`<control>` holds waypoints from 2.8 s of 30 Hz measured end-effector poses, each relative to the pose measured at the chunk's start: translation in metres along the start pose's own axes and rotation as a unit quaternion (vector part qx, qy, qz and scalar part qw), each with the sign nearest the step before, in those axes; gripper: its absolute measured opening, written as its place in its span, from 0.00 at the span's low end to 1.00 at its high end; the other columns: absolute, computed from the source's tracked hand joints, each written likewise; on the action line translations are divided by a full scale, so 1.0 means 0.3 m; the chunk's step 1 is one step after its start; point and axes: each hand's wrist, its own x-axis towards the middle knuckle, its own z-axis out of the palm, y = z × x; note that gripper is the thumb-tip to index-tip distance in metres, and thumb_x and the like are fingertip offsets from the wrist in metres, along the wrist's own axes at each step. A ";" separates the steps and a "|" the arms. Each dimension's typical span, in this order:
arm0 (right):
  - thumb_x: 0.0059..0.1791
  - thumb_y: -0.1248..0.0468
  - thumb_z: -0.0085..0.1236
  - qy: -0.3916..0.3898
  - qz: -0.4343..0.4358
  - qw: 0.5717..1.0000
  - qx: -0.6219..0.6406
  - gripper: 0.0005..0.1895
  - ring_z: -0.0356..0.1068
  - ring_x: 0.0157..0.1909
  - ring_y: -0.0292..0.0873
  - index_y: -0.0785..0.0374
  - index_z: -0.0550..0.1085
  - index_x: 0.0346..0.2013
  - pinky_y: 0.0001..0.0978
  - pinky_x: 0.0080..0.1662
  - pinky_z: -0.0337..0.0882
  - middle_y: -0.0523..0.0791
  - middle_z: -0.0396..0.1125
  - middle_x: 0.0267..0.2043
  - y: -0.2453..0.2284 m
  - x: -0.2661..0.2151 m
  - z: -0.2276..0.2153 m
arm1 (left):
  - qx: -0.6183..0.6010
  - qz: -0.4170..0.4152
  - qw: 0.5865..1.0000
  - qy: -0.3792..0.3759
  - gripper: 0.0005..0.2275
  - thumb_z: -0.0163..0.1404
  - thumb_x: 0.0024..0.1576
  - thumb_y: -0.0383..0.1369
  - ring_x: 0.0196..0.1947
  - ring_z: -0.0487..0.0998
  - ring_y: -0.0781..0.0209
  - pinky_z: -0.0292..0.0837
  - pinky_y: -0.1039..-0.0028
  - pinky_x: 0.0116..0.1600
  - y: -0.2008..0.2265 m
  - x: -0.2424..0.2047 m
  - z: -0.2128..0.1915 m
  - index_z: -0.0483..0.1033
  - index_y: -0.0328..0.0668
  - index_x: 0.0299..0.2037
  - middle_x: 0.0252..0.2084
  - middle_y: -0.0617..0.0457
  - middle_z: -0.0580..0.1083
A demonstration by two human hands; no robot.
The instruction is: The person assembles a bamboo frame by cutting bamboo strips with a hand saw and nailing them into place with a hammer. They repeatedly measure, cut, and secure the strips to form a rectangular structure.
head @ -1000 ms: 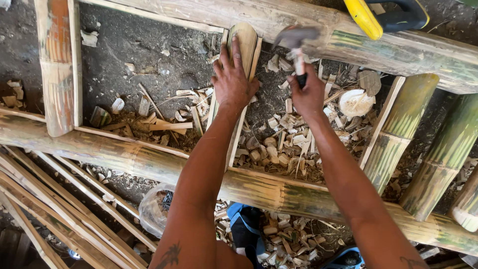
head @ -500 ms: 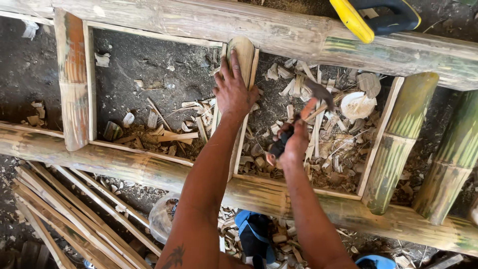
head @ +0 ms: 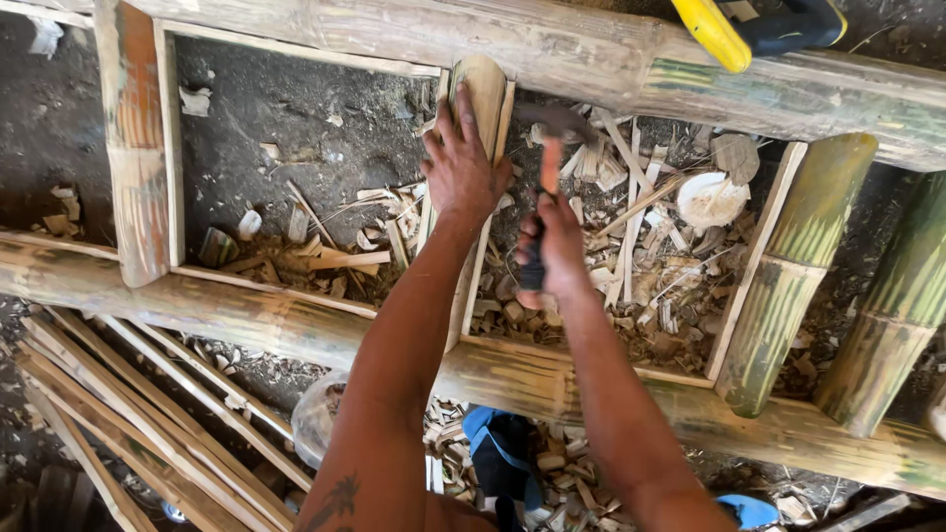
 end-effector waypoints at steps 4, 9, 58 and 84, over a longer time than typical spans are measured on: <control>0.61 0.54 0.36 0.026 -0.111 0.987 0.110 0.16 0.60 0.23 0.35 0.60 0.65 0.56 0.30 0.23 0.66 0.40 0.62 0.26 0.016 0.036 -0.006 | 0.000 -0.009 1.000 -0.009 0.57 0.63 0.52 0.50 0.72 0.52 0.25 0.61 0.36 0.65 -0.016 -0.007 0.007 0.20 0.52 0.74 0.78 0.38 0.38; 0.59 0.53 0.36 0.051 -0.023 0.998 0.042 0.14 0.60 0.22 0.36 0.55 0.64 0.55 0.31 0.23 0.67 0.41 0.61 0.24 -0.009 0.057 -0.017 | -0.009 0.008 1.000 0.019 0.57 0.64 0.51 0.51 0.72 0.53 0.26 0.64 0.38 0.65 0.002 0.012 0.001 0.21 0.50 0.74 0.78 0.40 0.41; 0.58 0.61 0.40 -0.073 -0.040 0.993 -0.082 0.15 0.60 0.20 0.36 0.59 0.64 0.58 0.33 0.22 0.66 0.41 0.61 0.24 0.089 0.059 0.031 | -0.016 0.021 0.999 0.045 0.57 0.64 0.51 0.49 0.72 0.56 0.28 0.65 0.37 0.65 -0.008 0.007 0.012 0.22 0.52 0.75 0.78 0.40 0.43; 0.59 0.59 0.42 0.090 -0.095 0.986 0.101 0.08 0.64 0.25 0.37 0.57 0.64 0.50 0.31 0.23 0.68 0.40 0.61 0.27 0.220 -0.171 -0.433 | -0.088 0.016 0.993 0.072 0.59 0.69 0.51 0.57 0.71 0.50 0.23 0.69 0.36 0.57 -0.104 -0.067 0.117 0.20 0.65 0.71 0.76 0.37 0.38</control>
